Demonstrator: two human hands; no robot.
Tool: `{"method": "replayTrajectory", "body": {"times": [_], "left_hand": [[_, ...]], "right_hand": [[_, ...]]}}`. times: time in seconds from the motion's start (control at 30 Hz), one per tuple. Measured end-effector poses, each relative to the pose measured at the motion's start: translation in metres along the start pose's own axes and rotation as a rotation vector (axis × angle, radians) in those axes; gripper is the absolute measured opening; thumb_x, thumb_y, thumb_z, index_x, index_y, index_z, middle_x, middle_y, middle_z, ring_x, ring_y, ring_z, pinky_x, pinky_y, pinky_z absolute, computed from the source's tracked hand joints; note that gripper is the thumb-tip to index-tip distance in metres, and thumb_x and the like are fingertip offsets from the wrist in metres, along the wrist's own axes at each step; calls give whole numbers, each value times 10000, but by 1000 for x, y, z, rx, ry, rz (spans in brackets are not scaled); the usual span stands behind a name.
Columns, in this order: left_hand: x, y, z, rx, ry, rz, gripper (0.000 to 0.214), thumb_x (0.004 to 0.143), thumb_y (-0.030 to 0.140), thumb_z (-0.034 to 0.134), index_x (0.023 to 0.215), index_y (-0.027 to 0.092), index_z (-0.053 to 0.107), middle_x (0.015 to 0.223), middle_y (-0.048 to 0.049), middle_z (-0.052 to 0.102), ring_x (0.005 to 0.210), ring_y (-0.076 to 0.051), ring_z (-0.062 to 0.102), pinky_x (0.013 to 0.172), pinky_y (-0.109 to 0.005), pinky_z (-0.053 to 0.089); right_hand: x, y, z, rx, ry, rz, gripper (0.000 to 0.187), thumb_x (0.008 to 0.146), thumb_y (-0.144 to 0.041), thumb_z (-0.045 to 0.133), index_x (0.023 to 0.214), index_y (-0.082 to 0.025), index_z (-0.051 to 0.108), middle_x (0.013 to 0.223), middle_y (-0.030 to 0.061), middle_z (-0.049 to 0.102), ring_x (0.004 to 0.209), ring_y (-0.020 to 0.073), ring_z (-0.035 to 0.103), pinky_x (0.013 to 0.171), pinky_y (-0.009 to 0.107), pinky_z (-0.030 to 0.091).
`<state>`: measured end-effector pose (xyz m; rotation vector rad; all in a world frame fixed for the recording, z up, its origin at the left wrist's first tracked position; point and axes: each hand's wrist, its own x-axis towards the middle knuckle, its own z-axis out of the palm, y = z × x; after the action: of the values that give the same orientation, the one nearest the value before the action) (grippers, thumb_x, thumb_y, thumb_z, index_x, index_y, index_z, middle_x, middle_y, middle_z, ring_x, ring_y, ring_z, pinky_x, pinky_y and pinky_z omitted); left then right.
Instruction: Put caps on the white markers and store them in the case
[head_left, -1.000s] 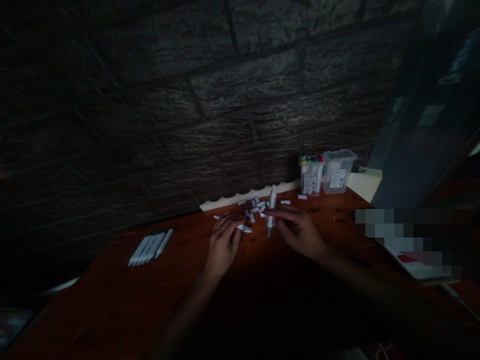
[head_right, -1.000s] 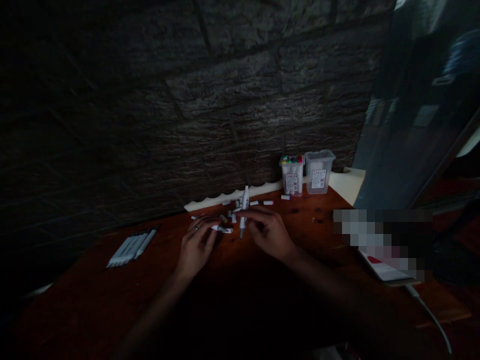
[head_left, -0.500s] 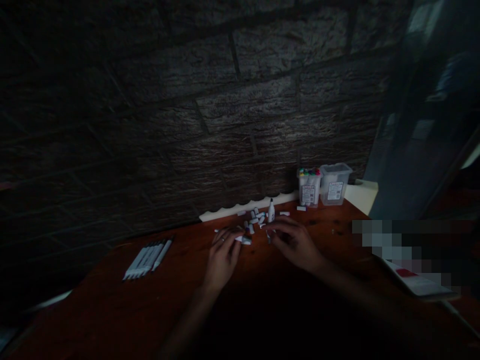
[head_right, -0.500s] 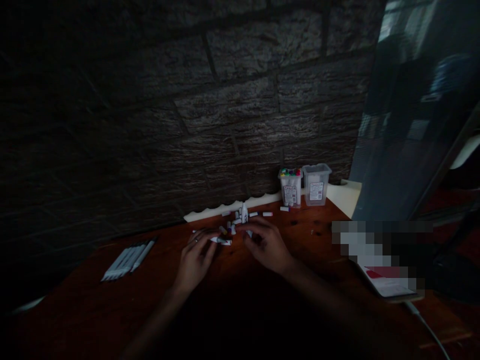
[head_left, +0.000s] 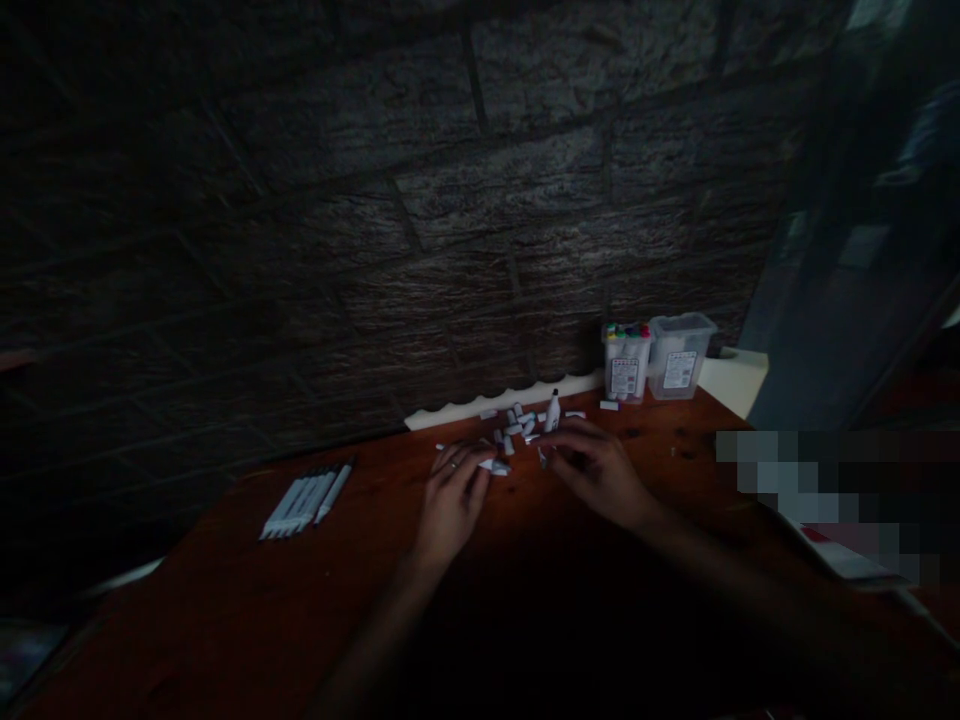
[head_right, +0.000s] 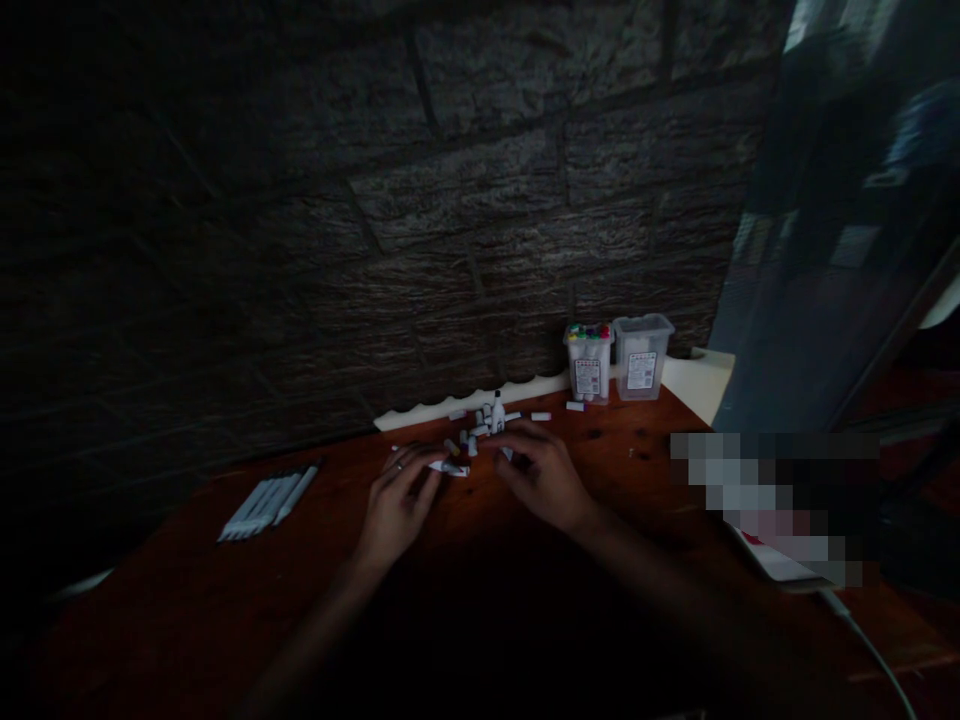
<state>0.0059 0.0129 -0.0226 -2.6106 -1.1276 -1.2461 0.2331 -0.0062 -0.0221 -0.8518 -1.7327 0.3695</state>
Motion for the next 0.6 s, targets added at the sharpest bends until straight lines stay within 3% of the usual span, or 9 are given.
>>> {"method": "replayTrajectory", "body": {"times": [0.2, 0.33, 0.6], "left_hand": [[-2, -3, 2, -13, -6, 8, 190, 894, 162, 526, 1042, 223, 629, 1065, -54, 680, 1033, -205, 602, 921, -379, 460], [-3, -4, 2, -7, -20, 1, 215, 895, 166, 525, 1077, 225, 623, 1049, -64, 678, 1013, -212, 610, 897, -380, 474], [-3, -2, 2, -1, -32, 4, 219, 897, 159, 523, 1083, 211, 625, 1043, -63, 670, 993, -200, 599, 890, -356, 466]], "right_hand": [[2, 4, -4, -127, 14, 118, 198, 867, -211, 558, 993, -230, 710, 876, 44, 661, 727, 157, 611, 681, 289, 492], [5, 9, -10, -219, 15, 183, 230, 872, -213, 533, 1022, -233, 707, 945, 47, 685, 720, 157, 622, 703, 291, 490], [4, 13, -6, -202, -71, 250, 240, 866, -264, 552, 1059, -218, 689, 794, 16, 680, 619, 130, 587, 623, 254, 456]]}}
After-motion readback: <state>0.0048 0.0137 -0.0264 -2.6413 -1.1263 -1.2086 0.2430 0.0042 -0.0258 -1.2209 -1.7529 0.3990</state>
